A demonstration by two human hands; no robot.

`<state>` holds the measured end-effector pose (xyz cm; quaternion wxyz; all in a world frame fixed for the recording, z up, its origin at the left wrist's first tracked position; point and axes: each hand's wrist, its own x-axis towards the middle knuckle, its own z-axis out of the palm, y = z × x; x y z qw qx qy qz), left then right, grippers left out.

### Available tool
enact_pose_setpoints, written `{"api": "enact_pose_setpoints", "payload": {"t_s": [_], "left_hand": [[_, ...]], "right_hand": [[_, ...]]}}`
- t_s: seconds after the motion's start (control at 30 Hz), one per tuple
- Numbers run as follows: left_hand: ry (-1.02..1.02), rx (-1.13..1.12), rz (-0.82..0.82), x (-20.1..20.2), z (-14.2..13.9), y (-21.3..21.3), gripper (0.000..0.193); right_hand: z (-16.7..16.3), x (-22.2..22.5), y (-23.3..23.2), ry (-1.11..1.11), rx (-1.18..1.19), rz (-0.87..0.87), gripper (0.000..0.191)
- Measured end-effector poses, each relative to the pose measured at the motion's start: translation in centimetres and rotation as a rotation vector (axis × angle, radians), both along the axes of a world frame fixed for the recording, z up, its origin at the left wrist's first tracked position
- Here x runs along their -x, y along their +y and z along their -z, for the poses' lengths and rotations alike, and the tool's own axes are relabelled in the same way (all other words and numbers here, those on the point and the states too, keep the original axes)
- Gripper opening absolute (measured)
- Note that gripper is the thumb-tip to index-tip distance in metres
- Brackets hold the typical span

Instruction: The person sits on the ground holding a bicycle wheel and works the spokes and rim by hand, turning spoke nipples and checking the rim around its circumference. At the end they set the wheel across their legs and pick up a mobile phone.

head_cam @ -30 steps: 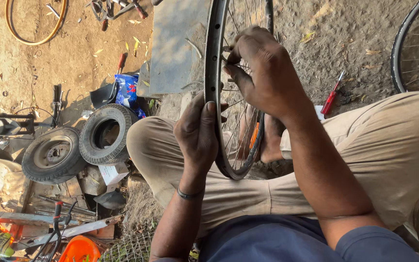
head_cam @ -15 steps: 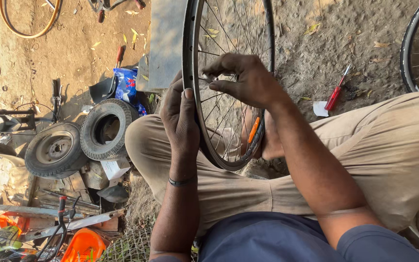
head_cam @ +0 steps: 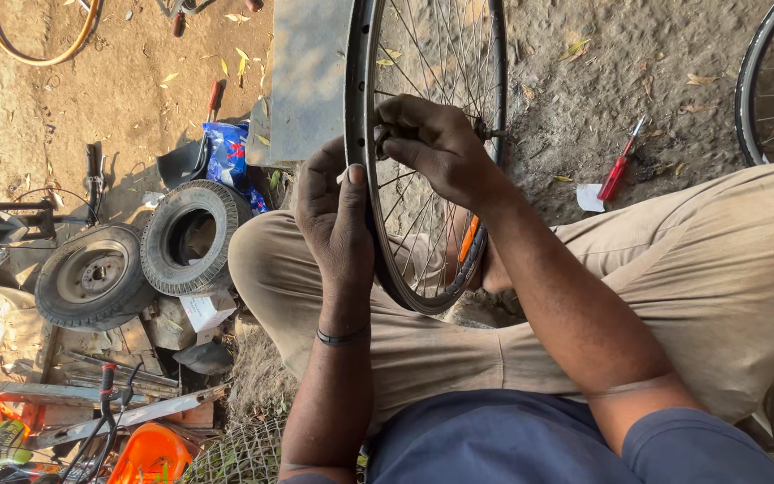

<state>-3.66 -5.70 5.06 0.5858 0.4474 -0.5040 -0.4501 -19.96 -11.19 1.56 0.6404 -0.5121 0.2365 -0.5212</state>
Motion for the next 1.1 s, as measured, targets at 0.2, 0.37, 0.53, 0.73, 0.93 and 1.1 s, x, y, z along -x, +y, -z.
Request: {"api": "enact_pose_setpoints", "payload": {"t_s": [0.2,0.37,0.53,0.73,0.93,1.1], "left_hand": [[0.003,-0.054,-0.048,-0.7,0.7,-0.3,0.025],[0.016,-0.026,-0.09,-0.6,0.7,-0.1,0.025],[-0.005,-0.072,-0.001,-1.0,0.3,0.0,0.045],[0.238,-0.058,0.193,-1.9,1.1,-1.0,0.053],[-0.019,-0.031,0.096,-1.6,2.3,-0.5,0.047],[-0.231,-0.139,-0.154,0.5,2.3,3.3,0.025]], "right_hand": [[0.0,-0.2,0.1,0.033,0.017,0.097,0.018],[0.3,0.2,0.0,0.148,0.042,0.124,0.013],[0.0,0.5,-0.2,0.241,0.006,0.077,0.021],[-0.7,-2.3,1.0,0.499,0.389,0.383,0.022],[0.0,-1.0,0.5,0.396,0.151,0.243,0.013],[0.6,2.7,-0.4,0.428,0.089,0.195,0.018]]}}
